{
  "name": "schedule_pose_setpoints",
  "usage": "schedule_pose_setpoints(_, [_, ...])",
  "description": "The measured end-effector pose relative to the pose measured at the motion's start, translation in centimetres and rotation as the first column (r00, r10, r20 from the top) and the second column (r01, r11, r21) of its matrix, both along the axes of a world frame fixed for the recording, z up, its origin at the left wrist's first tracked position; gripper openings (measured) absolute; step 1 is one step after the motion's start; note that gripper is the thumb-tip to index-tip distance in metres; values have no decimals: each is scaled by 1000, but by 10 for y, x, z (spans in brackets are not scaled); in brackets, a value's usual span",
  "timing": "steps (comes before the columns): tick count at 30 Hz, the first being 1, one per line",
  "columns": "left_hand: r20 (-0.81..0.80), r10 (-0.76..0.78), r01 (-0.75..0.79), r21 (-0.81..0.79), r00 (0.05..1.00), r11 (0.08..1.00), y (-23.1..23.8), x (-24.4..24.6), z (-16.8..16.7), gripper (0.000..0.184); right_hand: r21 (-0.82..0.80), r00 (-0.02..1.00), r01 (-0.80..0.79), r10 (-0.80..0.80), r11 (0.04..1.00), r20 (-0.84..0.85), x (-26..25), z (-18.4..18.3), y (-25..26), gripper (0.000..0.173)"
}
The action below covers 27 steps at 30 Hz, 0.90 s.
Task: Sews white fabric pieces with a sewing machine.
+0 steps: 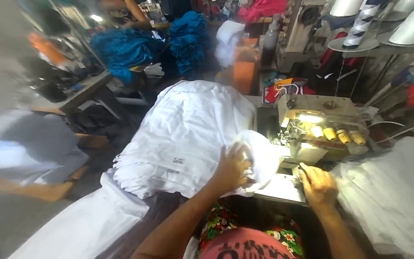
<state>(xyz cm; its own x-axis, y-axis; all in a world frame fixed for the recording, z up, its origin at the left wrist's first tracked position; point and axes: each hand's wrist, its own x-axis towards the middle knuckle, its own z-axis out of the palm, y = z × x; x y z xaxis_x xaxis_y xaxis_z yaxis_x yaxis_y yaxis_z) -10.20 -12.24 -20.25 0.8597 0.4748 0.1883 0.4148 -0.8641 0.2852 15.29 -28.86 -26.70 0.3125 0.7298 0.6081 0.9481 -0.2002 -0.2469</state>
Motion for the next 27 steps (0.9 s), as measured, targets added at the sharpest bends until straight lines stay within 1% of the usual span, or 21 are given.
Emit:
schedule_pose_setpoints(1, [76,-113,107,82,991,991,-3,1,-4,30,12,996,-67,68,998,-64,-17,3,4,26])
schedule_pose_setpoints(2, [113,-214,199,126,970,972,-4,2,-4,20,17,983,-126,127,992,-136,-34,3,7,23])
schedule_pose_setpoints(3, [115,-297,281,135,948,950,-3,2,-3,15,-2,968,-151,148,989,-201,-50,1,9,23])
schedule_pose_setpoints(4, [71,-352,345,100,933,933,-3,1,1,14,-62,952,-157,134,986,-277,-63,0,11,28])
schedule_pose_setpoints(5, [-7,-378,378,35,926,925,-3,-1,7,13,-118,934,-161,113,980,-338,-72,-1,13,33])
schedule_pose_setpoints(6, [-87,-382,381,-27,920,924,-2,-5,12,14,-150,919,-179,111,972,-379,-76,-1,16,35])
schedule_pose_setpoints(8, [-211,-338,321,-112,917,941,2,-15,22,18,-140,895,-242,165,960,-415,-80,0,27,31])
schedule_pose_setpoints(10, [-242,-283,256,-136,928,957,6,-27,26,18,-61,841,-319,253,946,-478,-87,7,35,27])
schedule_pose_setpoints(11, [-226,-253,228,-130,941,965,8,-33,28,16,15,811,-341,302,940,-502,-90,12,39,26])
schedule_pose_setpoints(12, [-193,-222,204,-111,956,973,11,-39,32,15,108,785,-351,355,930,-508,-92,21,42,25])
schedule_pose_setpoints(13, [-140,-190,182,-66,972,981,14,-46,38,14,202,776,-343,398,917,-490,-94,34,44,21])
schedule_pose_setpoints(14, [-80,-155,155,-1,985,988,19,-54,45,13,276,775,-312,412,909,-479,-94,49,43,20])
schedule_pose_setpoints(17, [158,-93,51,254,983,966,38,-80,80,15,355,834,-198,347,914,-429,-87,85,29,26])
schedule_pose_setpoints(18, [240,-85,6,312,967,950,40,-86,96,18,401,834,-191,363,896,-414,-87,92,26,26])
schedule_pose_setpoints(20, [378,-123,-31,376,918,926,33,-87,125,20,537,813,-225,461,813,-356,-94,107,19,30])
schedule_pose_setpoints(21, [439,-164,-36,413,883,910,26,-83,136,19,610,805,-261,518,748,-290,-101,118,15,34])
schedule_pose_setpoints(22, [484,-215,-21,436,848,899,16,-77,143,17,650,800,-308,559,694,-218,-107,129,9,37])
schedule_pose_setpoints(23, [514,-276,27,441,812,897,6,-70,147,14,650,790,-363,590,667,-165,-113,139,5,35])
schedule_pose_setpoints(24, [523,-338,86,446,783,891,-3,-63,149,11,625,773,-409,616,665,-151,-116,143,3,32])
schedule_pose_setpoints(25, [520,-396,143,459,757,877,-10,-55,148,10,581,747,-442,639,683,-184,-116,143,5,30])
schedule_pose_setpoints(27, [516,-469,242,446,717,862,-16,-43,146,11,509,678,-463,660,726,-324,-112,133,15,34])
